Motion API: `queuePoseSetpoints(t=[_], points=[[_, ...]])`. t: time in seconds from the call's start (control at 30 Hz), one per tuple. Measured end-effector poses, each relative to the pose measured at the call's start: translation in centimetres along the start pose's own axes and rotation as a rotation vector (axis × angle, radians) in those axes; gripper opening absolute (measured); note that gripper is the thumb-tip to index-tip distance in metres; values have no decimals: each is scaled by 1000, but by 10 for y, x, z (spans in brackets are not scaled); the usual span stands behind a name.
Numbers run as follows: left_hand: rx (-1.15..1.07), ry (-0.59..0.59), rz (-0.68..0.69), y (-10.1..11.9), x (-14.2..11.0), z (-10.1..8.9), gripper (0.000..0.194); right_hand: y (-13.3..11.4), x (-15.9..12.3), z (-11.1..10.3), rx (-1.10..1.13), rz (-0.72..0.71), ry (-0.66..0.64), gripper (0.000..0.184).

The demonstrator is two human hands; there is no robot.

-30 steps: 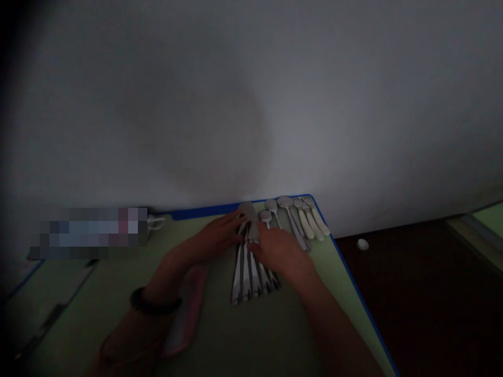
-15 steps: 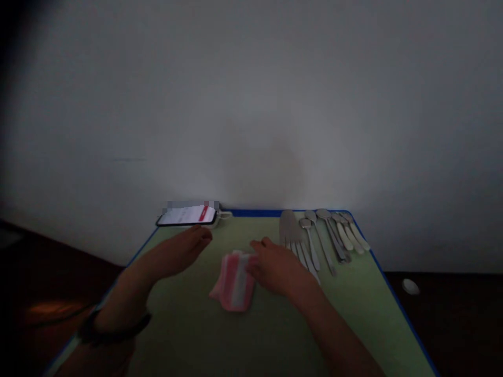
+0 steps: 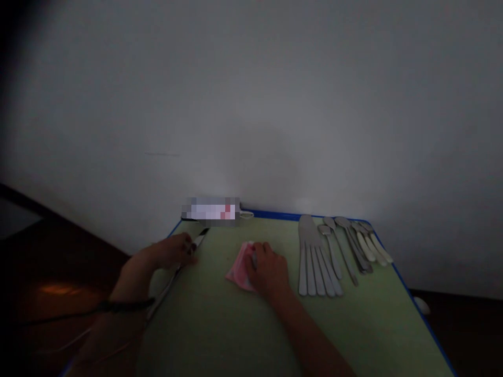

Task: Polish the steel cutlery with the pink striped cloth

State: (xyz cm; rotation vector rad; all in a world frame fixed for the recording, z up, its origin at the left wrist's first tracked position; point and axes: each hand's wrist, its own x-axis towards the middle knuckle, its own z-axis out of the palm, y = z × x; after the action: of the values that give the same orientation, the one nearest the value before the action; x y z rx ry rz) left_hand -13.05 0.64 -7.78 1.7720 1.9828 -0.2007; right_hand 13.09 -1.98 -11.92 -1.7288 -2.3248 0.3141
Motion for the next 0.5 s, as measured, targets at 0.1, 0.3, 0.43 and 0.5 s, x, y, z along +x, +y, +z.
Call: queuePoseSetpoints(t=[0.1,0.3,0.43,0.5], points=[[27,-15,0,17,0,9,41,1,2,2,7,10,34,39],[141,-31,125,68,-9,22,25,-2,-3,3,-127,78,44,40],[191,17,231,89,-17,26,18,6,-15,-2,-231,22,0,37],[212,65,271,97,-18,29,21,13,-23,-5,-244,16,-23,35]])
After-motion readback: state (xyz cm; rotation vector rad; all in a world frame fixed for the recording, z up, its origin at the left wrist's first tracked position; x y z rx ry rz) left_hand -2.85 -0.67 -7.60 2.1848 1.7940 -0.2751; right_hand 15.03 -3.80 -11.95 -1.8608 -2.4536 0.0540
